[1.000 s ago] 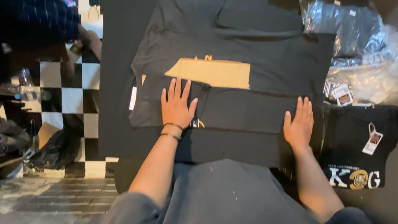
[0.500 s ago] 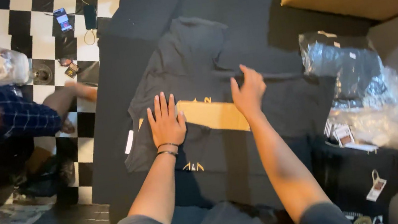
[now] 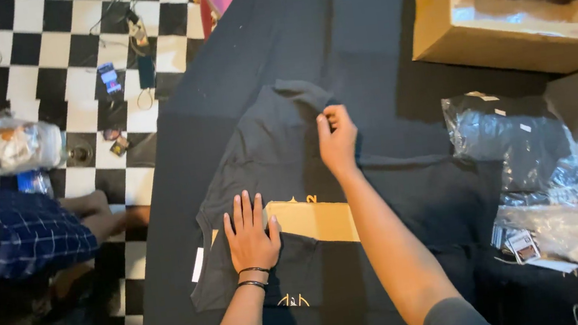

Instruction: Folding black t-shirts and tank tops on a flat surface using a cardboard template for consistency.

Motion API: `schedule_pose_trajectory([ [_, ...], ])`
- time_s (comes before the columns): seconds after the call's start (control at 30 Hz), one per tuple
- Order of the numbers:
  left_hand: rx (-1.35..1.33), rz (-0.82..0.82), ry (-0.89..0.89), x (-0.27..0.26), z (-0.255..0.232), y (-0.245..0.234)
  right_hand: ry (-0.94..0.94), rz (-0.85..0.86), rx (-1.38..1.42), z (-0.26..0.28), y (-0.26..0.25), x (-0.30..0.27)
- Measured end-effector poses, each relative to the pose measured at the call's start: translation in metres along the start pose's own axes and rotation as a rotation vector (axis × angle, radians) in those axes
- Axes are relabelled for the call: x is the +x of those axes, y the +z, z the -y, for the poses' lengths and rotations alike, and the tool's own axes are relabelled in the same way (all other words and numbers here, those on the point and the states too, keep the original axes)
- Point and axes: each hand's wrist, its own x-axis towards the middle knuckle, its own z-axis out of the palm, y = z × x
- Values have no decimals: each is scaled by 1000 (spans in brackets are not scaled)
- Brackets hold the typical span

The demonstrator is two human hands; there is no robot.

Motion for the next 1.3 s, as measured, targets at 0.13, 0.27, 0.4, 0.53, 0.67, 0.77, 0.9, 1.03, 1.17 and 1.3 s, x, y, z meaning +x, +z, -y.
schedule_pose_trajectory([
  [0.13, 6, 3, 10, -1, 0, 4, -85, 79, 59, 47, -21, -62],
  [0.27, -42, -13, -12, -4, 2, 3, -139, 290, 51, 45, -36, -166],
  [0.4, -23, 117, 16, -14, 18, 18, -125, 475, -27, 43, -55, -221],
  [0.53, -267, -298, 30, -14, 19, -4, -80, 512, -39, 50, -67, -233],
  [0.67, -219, -89, 360, -21, 6, -36, -160, 528, -26, 68, -70, -230],
  [0.77, -225, 41, 388, -37, 12, -35, -267, 514, -8, 83, -78, -229],
  [0.9, -310, -174, 324, -46, 24, -16, -565, 481, -178, 103, -84, -225],
  [1.03, -319, -191, 283, -52, 34, -16, -637, 390, -440, 40, -80, -206],
  [1.17, -319, -98, 322, -63, 44, -35, -467, 354, -771, -23, -144, -182],
  [1.3, -282, 72, 317, -86, 50, -52, -498, 49, -932, -59, -246, -168],
])
